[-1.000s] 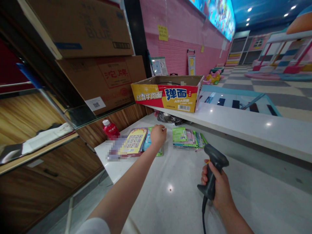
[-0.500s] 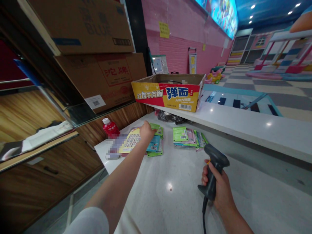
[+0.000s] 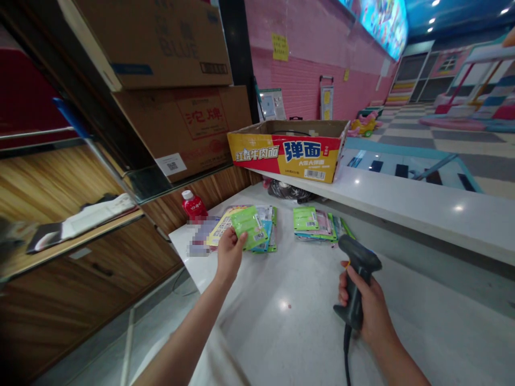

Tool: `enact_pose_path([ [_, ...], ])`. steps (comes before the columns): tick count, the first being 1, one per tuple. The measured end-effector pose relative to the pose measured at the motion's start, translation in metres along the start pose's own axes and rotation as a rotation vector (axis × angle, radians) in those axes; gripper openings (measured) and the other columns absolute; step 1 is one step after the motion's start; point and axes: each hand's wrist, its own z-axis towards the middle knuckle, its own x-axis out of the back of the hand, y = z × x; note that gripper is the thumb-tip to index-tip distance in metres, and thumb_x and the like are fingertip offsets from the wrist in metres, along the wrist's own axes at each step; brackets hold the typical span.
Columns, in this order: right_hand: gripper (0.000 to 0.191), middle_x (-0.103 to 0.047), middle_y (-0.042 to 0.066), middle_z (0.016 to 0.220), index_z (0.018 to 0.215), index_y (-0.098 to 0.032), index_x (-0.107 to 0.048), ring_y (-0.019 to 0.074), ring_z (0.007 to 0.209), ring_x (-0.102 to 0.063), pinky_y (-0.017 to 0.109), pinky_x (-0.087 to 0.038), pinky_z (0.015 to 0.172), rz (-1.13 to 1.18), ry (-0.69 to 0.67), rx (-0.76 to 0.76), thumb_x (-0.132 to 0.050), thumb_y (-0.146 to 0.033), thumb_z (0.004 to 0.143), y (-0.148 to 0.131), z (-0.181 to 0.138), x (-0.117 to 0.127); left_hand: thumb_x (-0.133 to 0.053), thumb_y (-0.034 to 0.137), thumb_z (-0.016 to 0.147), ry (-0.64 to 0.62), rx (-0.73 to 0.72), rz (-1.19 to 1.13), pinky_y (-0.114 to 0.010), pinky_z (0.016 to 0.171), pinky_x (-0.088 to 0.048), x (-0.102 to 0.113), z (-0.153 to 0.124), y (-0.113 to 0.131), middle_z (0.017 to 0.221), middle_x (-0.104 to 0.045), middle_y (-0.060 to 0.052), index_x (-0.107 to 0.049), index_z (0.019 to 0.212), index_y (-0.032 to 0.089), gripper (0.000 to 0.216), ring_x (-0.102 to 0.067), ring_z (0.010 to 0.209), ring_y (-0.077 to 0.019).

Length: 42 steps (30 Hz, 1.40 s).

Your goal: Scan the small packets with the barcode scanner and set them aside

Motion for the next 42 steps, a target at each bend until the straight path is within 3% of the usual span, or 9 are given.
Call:
enact_pose_path([
  [3,0.042,-0.057,-0.005,0.057,0.097,-0.018,-0.06,0.0074,0.04,-0.046,0.018,-0.038,0.033,-0.135,-0.046,-0.039,-0.078,-0.044,0.069,0.001,-0.009,-0.011,-0.066,0.037,0.075,0.039,0.003,-0.031,-0.026,0.065,-0.049,0.012,-0.034,-0.002,0.084,-0.067,-0.004,-0.055,0.094,0.017,0.03,-0.063,0.071,-0.0153],
  [6,0.048,-0.056,-0.007,0.057,0.104,-0.019,-0.056,0.008,0.038,-0.045,0.019,-0.037,0.031,-0.308,-0.153,-0.085,-0.073,-0.05,0.072,0.002,-0.023,-0.025,-0.066,0.037,0.076,0.087,0.016,-0.033,-0.025,0.067,-0.048,0.017,-0.049,-0.007,0.087,-0.068,-0.004,-0.055,0.092,0.017,0.028,-0.064,0.076,-0.0159],
  [12,0.053,-0.052,-0.009,0.054,0.107,-0.021,-0.048,0.0083,0.032,-0.043,0.021,-0.038,0.03,-0.63,-0.363,-0.17,-0.067,-0.056,0.073,0.001,-0.05,-0.037,-0.065,0.034,0.077,0.134,0.056,-0.048,-0.027,0.071,-0.049,0.02,-0.054,-0.021,0.091,-0.067,-0.006,-0.054,0.094,0.017,0.027,-0.063,0.079,-0.0166],
  [21,0.048,-0.047,-0.009,0.042,0.1,-0.018,-0.053,0.0083,0.03,-0.041,0.021,-0.037,0.032,-0.858,-0.435,-0.188,-0.059,-0.059,0.076,-0.005,-0.065,-0.042,-0.059,0.03,0.079,0.138,0.035,-0.01,-0.029,0.073,-0.05,0.022,-0.056,-0.027,0.093,-0.067,-0.006,-0.054,0.096,0.017,0.022,-0.064,0.082,-0.0176],
  [27,0.041,-0.048,-0.009,0.046,0.102,-0.018,-0.052,0.0071,0.03,-0.04,0.02,-0.037,0.032,-0.845,-0.423,-0.17,-0.058,-0.053,0.08,-0.004,-0.065,-0.041,-0.06,0.028,0.079,0.157,0.019,0.153,-0.029,0.072,-0.049,0.024,-0.055,-0.018,0.093,-0.068,-0.008,-0.058,0.094,0.016,0.019,-0.064,0.082,-0.0193],
  [34,0.044,-0.05,-0.009,0.048,0.103,-0.018,-0.053,0.0066,0.03,-0.041,0.019,-0.035,0.031,-0.748,-0.419,-0.207,-0.061,-0.053,0.079,-0.004,-0.061,-0.04,-0.062,0.032,0.078,0.142,0.033,0.024,-0.028,0.071,-0.05,0.024,-0.054,-0.027,0.09,-0.067,-0.005,-0.056,0.095,0.017,0.024,-0.063,0.079,-0.0169],
  [42,0.04,-0.054,-0.007,0.056,0.096,-0.019,-0.057,0.0063,0.035,-0.043,0.017,-0.035,0.031,-0.263,-0.256,-0.183,-0.074,-0.047,0.073,-0.004,-0.028,-0.025,-0.071,0.037,0.071,0.064,0.074,-0.098,-0.027,0.072,-0.05,0.02,-0.055,-0.011,0.092,-0.069,-0.006,-0.061,0.09,0.016,0.03,-0.065,0.081,-0.0174],
])
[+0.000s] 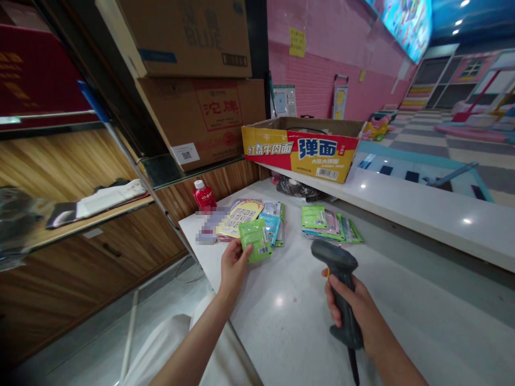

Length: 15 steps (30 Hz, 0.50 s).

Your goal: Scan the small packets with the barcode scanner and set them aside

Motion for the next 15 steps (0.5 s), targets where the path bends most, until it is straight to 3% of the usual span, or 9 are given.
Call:
enact_pose_path([
  [6,0.031,-0.054,-0.005,0.058,0.093,-0.019,-0.061,0.0059,0.04,-0.044,0.016,-0.036,0.034,0.251,0.098,0.134,-0.075,-0.039,0.073,0.005,0.018,0.029,-0.074,0.038,0.067,-0.073,0.094,-0.061,-0.027,0.068,-0.051,-0.032,0.001,0.011,0.083,-0.071,-0.006,-0.064,0.086,0.014,0.032,-0.065,0.073,-0.0165],
  [11,0.026,-0.052,-0.006,0.059,0.089,-0.018,-0.062,0.0045,0.042,-0.042,0.013,-0.036,0.036,0.373,0.161,0.18,-0.074,-0.036,0.074,0.008,0.022,0.034,-0.072,0.039,0.067,-0.196,0.239,-0.098,-0.025,0.055,-0.05,-0.078,0.018,0.008,0.08,-0.07,-0.006,-0.063,0.093,0.014,0.037,-0.064,0.064,-0.0147],
  [15,0.027,-0.051,-0.006,0.059,0.088,-0.019,-0.062,0.0049,0.042,-0.041,0.014,-0.035,0.035,0.377,0.177,0.176,-0.075,-0.037,0.073,0.007,0.023,0.033,-0.07,0.034,0.068,-0.187,0.217,-0.011,-0.019,0.047,-0.041,-0.119,0.046,0.0,0.074,-0.069,-0.004,-0.063,0.089,0.013,0.03,-0.058,0.056,-0.0114],
])
